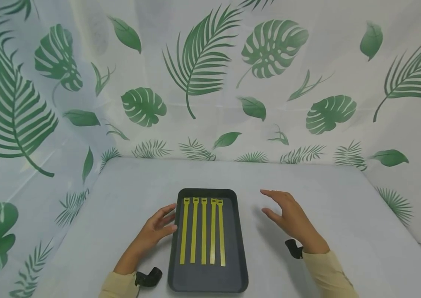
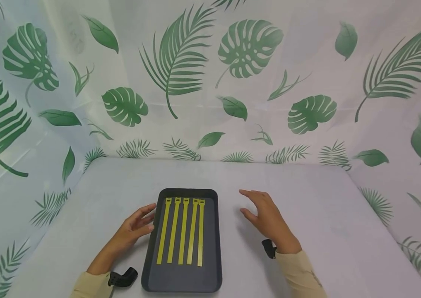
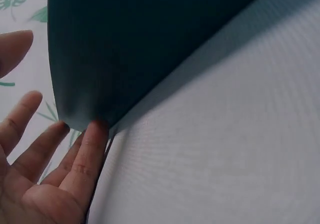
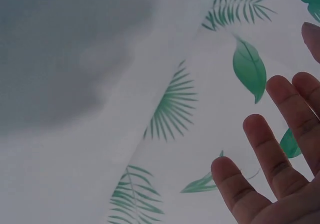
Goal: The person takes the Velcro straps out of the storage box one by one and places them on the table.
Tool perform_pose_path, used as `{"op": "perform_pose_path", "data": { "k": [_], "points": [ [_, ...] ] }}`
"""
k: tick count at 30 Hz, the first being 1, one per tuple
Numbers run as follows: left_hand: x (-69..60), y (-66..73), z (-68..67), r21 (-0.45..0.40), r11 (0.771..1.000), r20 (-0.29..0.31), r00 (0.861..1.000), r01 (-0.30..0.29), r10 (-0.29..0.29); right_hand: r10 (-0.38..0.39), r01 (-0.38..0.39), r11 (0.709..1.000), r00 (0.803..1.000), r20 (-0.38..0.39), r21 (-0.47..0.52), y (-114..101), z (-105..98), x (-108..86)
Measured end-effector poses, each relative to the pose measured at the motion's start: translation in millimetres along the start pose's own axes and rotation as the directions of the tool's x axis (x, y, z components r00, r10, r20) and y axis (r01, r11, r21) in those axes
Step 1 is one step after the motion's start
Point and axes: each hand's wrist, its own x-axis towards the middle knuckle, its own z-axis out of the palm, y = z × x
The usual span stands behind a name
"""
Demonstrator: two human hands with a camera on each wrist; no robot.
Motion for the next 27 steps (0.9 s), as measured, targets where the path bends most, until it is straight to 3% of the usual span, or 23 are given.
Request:
{"op": "perform_pose_path", "data": {
  "k": [6,10,18,27],
  "points": [
    [-0.2,-8.7,0.3,-0.071,0.997,0.076,0.997,-0.007,0.012,-0.042,0.039,0.998,0.998,0.048,0.058,-4.6,0.8,12.2],
    [-1.4,-12.3,0.0,-0.095,0.995,0.087,0.996,-0.003,0.011,-0.061,0.054,0.995,0.995,0.082,0.084,-11.2,3.7,19.7],
    [-1.2,-11.2,-1.9,-0.044,0.998,0.091,0.995,0.044,-0.040,-0.112,0.094,0.986,0.984,0.136,0.136,-19.1,14.1,35.0],
    [-1.1,-8.5,-5.6,-0.021,0.999,0.128,0.991,0.036,-0.033,-0.183,0.122,0.948,0.965,0.190,0.294,-30.8,27.8,58.8]
  ]
}}
